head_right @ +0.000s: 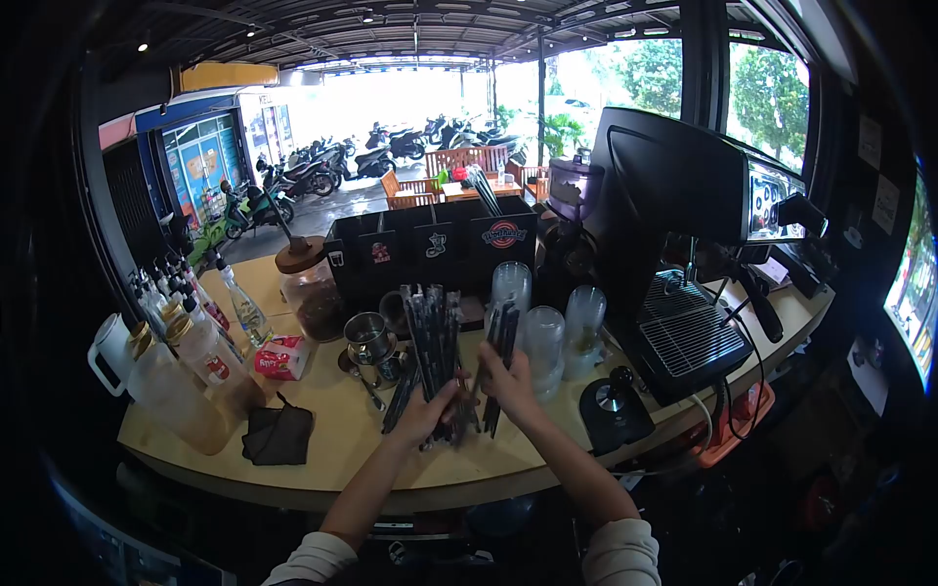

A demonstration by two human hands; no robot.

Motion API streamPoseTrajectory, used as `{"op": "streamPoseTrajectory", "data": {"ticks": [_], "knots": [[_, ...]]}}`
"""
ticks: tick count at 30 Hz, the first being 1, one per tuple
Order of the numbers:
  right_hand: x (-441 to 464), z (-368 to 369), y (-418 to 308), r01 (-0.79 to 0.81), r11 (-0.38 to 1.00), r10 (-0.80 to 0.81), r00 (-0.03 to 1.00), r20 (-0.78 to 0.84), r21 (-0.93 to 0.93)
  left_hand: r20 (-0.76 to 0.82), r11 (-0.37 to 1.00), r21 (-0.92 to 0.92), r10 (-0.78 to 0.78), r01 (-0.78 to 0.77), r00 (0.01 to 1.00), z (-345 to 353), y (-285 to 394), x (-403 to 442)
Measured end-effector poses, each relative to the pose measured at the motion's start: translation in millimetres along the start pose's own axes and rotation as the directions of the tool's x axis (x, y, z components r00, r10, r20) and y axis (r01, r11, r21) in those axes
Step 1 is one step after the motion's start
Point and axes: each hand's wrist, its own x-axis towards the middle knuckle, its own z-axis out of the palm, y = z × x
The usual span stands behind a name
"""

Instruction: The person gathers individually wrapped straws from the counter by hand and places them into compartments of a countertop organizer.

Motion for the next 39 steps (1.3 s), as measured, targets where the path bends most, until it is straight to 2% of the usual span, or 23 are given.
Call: {"op": "streamPoseTrajectory", "data": {"ticks": [1, 3, 4, 5, 7, 8, 9, 10, 11, 12, 14, 17, 19, 20, 24, 26, 30, 39], "knots": [[1.1, 0.6, 1.0, -0.002, 1.000, 0.002, 1.000, -0.001, 0.000, -0.081, 0.994, -0.102, 0.022, -0.030, 0.996, 1.6, -0.1, -0.1], [4.4, 5.9, 2.9, 0.109, 0.992, -0.104, 0.992, -0.077, 0.064, -0.041, 0.997, -0.076, 0.006, -0.009, 0.999, -6.4, -2.5, 0.8], [4.0, 15.1, -0.2, 0.169, 0.986, -0.166, 0.976, -0.141, 0.012, -0.001, 0.999, -0.049, -0.010, 0.010, 1.000, -8.1, -1.4, 0.6], [1.0, 15.7, -3.6, 0.168, 0.986, -0.165, 0.976, -0.143, 0.011, 0.000, 0.999, -0.050, -0.012, 0.012, 1.000, -6.9, -0.4, -0.8], [-3.2, 13.1, -9.5, 0.031, 0.987, -0.039, 0.998, -0.048, -0.155, -0.034, 1.000, 0.010, -0.014, 0.015, 0.999, -2.5, 4.2, -3.3], [-3.7, 10.7, -9.5, 0.009, 0.998, -0.009, 1.000, 0.001, -0.058, -0.031, 1.000, 0.009, -0.015, 0.015, 0.999, -1.4, 3.1, -2.7], [-3.8, 13.5, -10.6, 0.009, 0.998, -0.009, 1.000, -0.001, -0.059, -0.025, 0.999, 0.040, 0.034, -0.033, 0.999, -0.3, 1.3, -2.2], [-3.8, 20.8, -14.7, 0.058, 0.982, -0.062, 0.998, -0.017, -0.178, -0.018, 0.994, 0.070, 0.081, -0.080, 0.997, 1.9, 2.1, -2.3], [-4.8, 25.9, -19.3, 0.103, 0.950, -0.117, 0.993, -0.028, -0.295, -0.016, 0.994, 0.069, 0.080, -0.079, 0.997, 4.5, 4.2, -3.6], [-7.2, 28.1, -24.3, 0.103, 0.950, -0.117, 0.993, -0.030, -0.295, -0.006, 0.993, 0.094, 0.068, -0.067, 0.998, 7.7, 7.8, -6.1], [-11.7, 31.1, -31.3, -0.060, 0.961, 0.056, 0.998, -0.023, -0.271, 0.008, 0.991, 0.121, 0.054, -0.054, 0.999, 9.3, 8.3, -7.6], [-13.6, 30.7, -32.4, 0.017, 0.956, -0.018, 1.000, -0.001, -0.293, 0.042, 0.994, 0.103, 0.044, -0.048, 0.998, 8.6, 3.4, -7.2], [-11.1, 24.7, -27.4, 0.037, 0.944, -0.047, 0.999, -0.021, -0.329, -0.028, 0.996, -0.007, 0.092, -0.092, 0.995, 13.1, 5.4, -9.5], [-10.7, 22.7, -25.9, 0.056, 0.929, -0.075, 0.997, -0.037, -0.365, -0.025, 0.996, -0.007, 0.093, -0.093, 0.995, 12.6, 4.5, -9.3], [-15.9, 27.1, -29.2, 0.028, 0.953, -0.063, 0.992, -0.105, -0.300, -0.030, 0.994, 0.027, 0.105, -0.104, 0.994, 10.9, 0.7, -8.2], [-18.5, 30.6, -31.4, 0.043, 0.981, -0.070, 0.988, -0.140, -0.188, -0.051, 0.993, 0.034, 0.113, -0.111, 0.992, 12.5, 1.2, -8.8], [-15.4, 17.7, -24.6, 0.045, 0.970, -0.075, 0.990, -0.121, -0.238, -0.091, 0.990, -0.010, 0.141, -0.143, 0.986, 14.3, 1.7, -10.9], [-17.6, 20.0, -34.1, 0.017, 0.983, -0.028, 0.998, -0.059, -0.181, -0.167, 0.976, -0.115, 0.165, -0.186, 0.972, 14.3, 5.5, -15.7]]}}
